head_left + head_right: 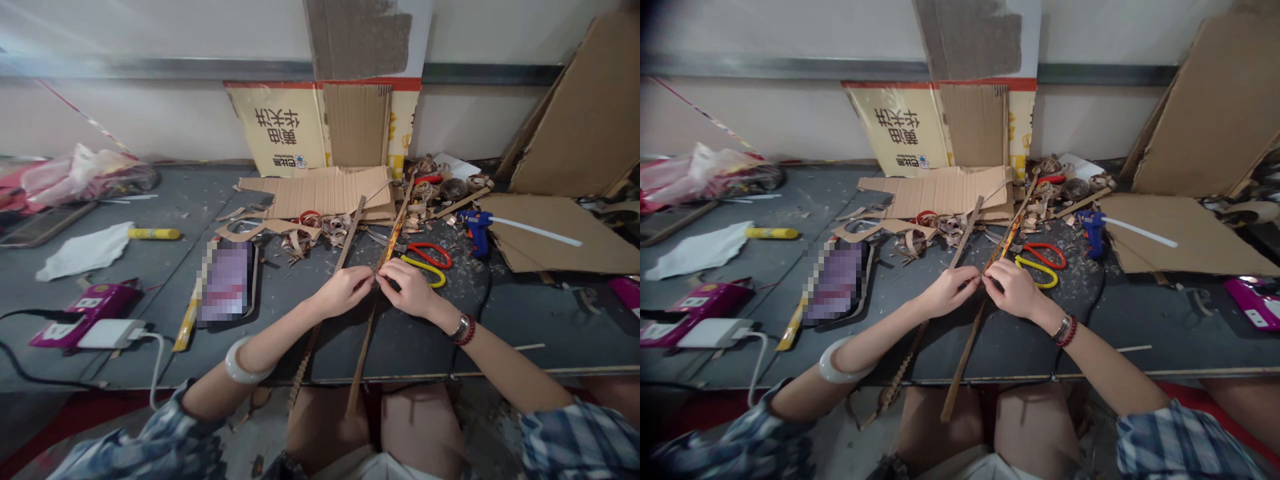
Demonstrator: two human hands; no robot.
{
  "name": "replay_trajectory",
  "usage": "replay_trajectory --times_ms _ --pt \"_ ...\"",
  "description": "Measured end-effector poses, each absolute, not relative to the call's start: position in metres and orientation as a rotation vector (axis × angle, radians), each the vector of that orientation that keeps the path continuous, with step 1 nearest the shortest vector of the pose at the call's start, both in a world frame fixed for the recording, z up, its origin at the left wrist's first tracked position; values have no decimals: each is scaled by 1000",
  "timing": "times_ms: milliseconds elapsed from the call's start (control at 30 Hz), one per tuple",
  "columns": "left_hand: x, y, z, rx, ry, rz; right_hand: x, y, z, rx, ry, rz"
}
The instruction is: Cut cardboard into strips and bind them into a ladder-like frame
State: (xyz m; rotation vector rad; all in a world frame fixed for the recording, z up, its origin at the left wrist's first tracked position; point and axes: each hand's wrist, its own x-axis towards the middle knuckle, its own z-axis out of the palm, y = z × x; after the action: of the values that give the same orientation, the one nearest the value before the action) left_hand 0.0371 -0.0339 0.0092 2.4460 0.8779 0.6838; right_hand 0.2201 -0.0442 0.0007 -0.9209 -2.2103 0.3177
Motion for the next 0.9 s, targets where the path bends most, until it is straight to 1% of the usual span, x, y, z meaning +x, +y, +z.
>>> replay_trajectory --times_ms 900 --pt "37 -35 10 2444 865 658 221 -43 1 -855 -2181 467"
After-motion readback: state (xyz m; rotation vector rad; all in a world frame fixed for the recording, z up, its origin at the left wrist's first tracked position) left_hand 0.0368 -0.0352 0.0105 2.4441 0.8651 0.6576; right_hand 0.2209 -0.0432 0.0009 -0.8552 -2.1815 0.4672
